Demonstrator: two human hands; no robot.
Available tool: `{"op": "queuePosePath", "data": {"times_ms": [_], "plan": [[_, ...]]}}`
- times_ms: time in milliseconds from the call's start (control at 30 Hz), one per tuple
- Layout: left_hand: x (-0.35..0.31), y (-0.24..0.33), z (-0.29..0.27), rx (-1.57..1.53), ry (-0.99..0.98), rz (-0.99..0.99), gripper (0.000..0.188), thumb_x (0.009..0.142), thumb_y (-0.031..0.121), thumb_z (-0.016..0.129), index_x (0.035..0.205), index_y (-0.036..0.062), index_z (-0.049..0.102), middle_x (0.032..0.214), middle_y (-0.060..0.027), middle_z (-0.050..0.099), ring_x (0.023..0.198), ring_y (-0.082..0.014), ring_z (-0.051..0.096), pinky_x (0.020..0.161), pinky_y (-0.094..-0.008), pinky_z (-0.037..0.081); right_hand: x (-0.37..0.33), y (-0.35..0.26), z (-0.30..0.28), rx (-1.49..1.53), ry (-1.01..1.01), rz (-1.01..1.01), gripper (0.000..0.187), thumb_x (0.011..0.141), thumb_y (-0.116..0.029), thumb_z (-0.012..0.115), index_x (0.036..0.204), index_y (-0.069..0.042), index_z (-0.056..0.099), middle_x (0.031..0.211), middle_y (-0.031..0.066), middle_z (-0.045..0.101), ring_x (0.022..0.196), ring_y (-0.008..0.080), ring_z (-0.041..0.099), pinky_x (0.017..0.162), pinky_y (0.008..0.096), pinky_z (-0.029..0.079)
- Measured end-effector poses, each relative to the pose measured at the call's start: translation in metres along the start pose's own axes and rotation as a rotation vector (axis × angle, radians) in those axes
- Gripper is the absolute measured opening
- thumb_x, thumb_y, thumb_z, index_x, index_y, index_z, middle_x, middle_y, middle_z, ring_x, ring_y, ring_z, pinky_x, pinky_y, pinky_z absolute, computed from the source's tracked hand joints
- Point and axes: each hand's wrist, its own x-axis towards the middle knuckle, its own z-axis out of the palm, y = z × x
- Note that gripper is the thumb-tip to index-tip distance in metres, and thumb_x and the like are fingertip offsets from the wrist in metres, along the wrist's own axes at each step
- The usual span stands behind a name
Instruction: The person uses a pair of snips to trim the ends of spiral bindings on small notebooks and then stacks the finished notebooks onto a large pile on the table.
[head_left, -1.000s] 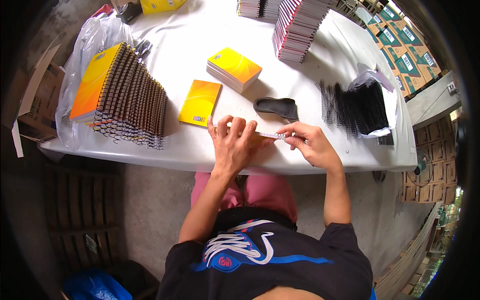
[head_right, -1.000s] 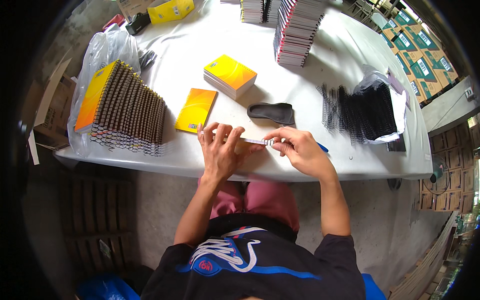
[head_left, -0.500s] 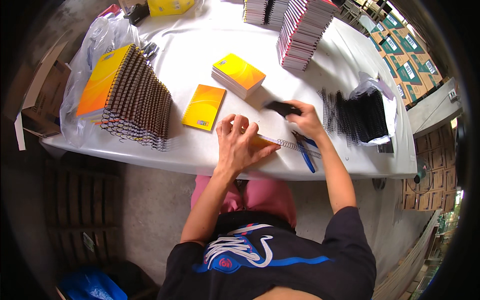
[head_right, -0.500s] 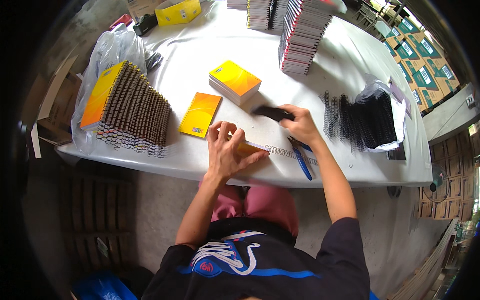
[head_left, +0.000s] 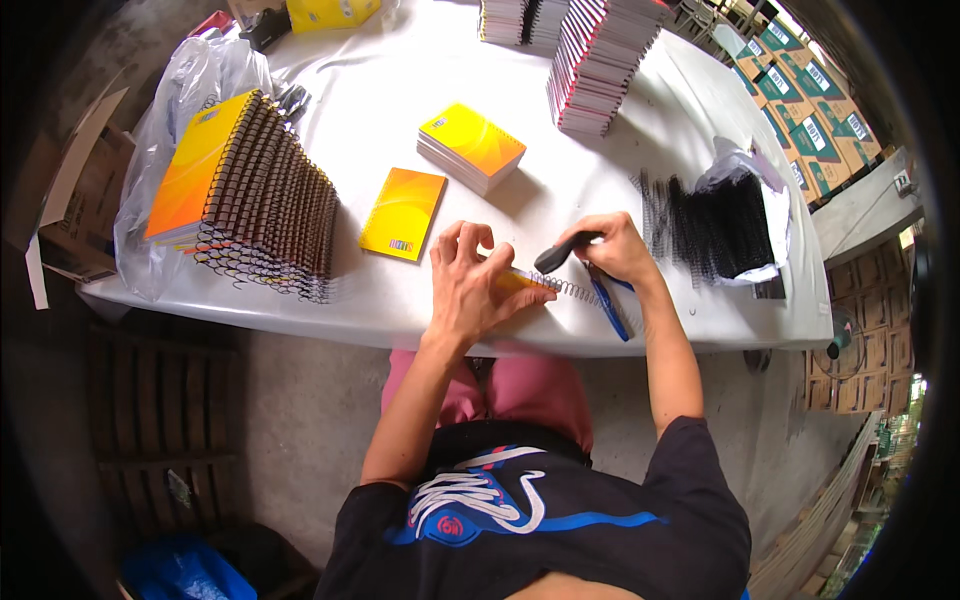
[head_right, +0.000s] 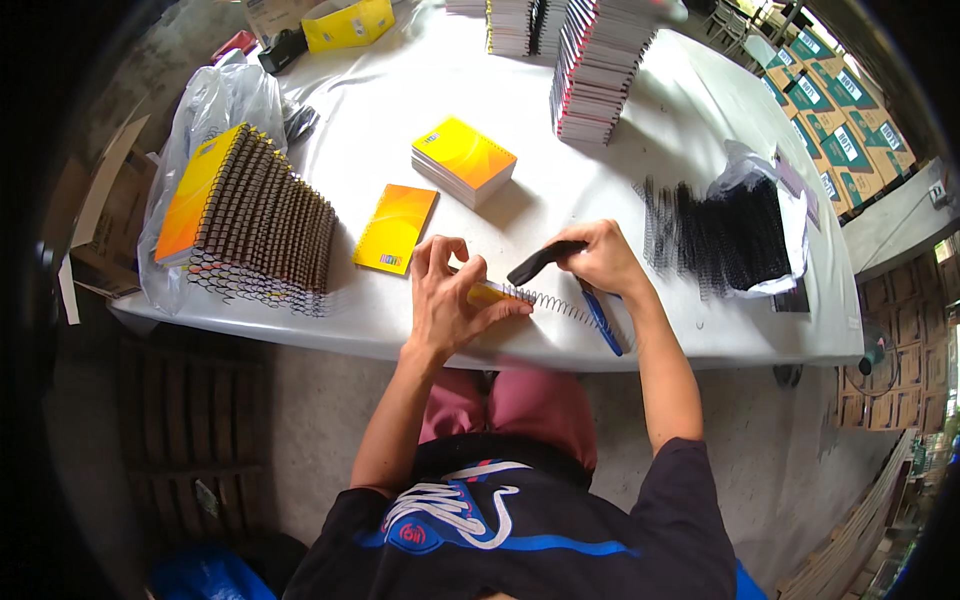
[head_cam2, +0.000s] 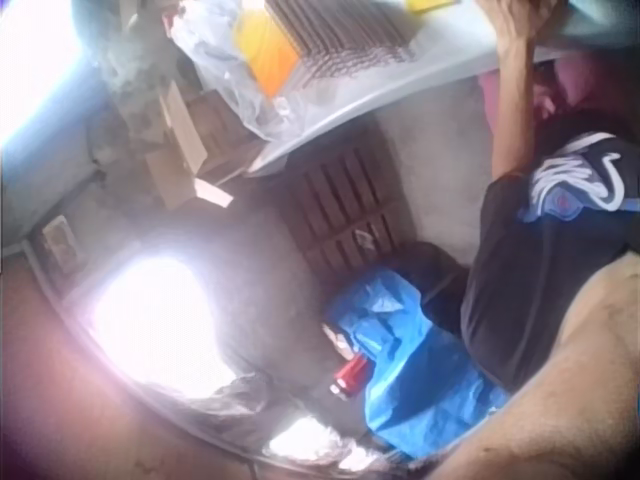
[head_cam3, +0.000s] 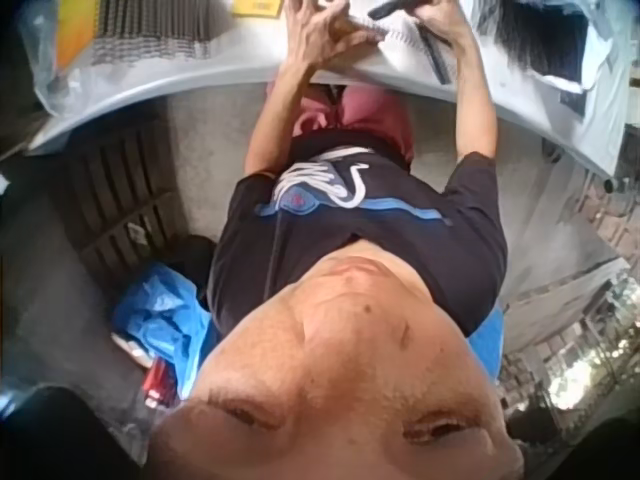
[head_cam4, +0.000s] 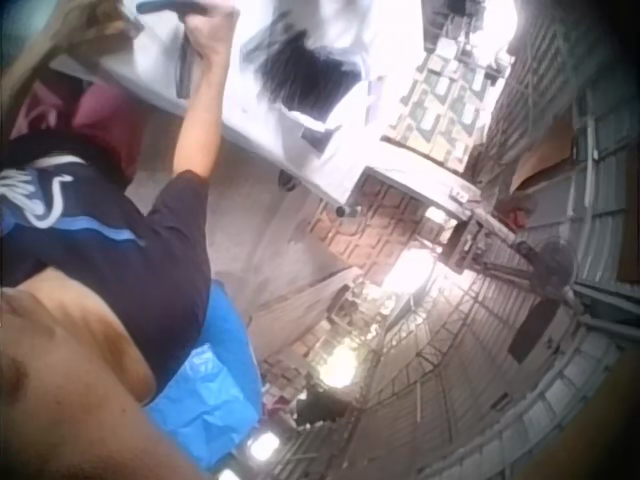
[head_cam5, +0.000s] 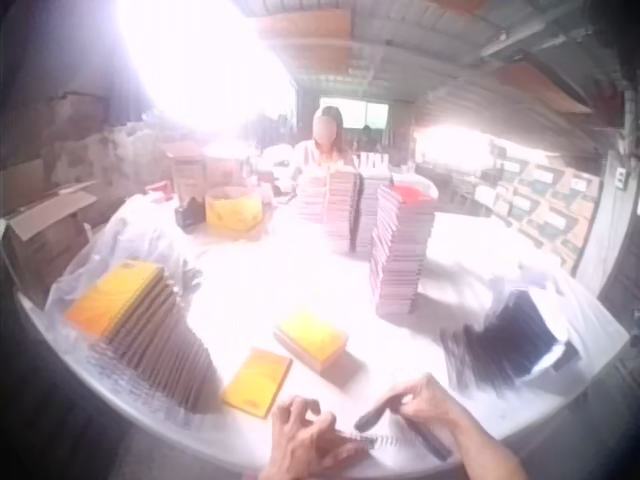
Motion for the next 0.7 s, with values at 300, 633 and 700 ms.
{"op": "queuePosePath", "data": {"times_ms": [300,633,700], "plan": [[0.006,-0.006,-0.001,-0.122,0.002,-0.047,0.054,0.047,0.048,0.082,0.072,0.0077,0.057,0.111,-0.0128,0.039,0.108,-0.0317,0.034,0.089,-0.0437,0.036,0.000,-0.016,0.007,0.491,-0.005,-0.035,0.029,0.063,0.015,0.055,0.083,0.000,0.070,0.079,0.0119,0.069,0.076,0.0142,0.065,0.071,0.0266,0.050],[-0.002,-0.023,0.005,-0.266,0.015,-0.125,0.059,0.043,0.045,0.087,0.074,0.0063,0.055,0.117,-0.0170,0.035,0.106,-0.0328,0.035,0.087,-0.0435,0.040,0.004,-0.036,0.016,0.560,-0.239,-0.352,0.026,0.064,0.013,0.059,0.084,0.001,0.071,0.083,0.0117,0.069,0.076,0.0125,0.064,0.073,0.0258,0.050],[-0.004,-0.025,0.006,-0.376,0.011,-0.189,0.063,0.040,0.045,0.088,0.076,0.0064,0.052,0.113,-0.0157,0.034,0.102,-0.0319,0.037,0.083,-0.0425,0.041,0.012,-0.027,0.023,0.168,-0.121,-0.020,0.026,0.063,0.011,0.059,0.083,-0.001,0.071,0.081,0.0098,0.069,0.074,0.0117,0.064,0.071,0.0263,0.051]]}}
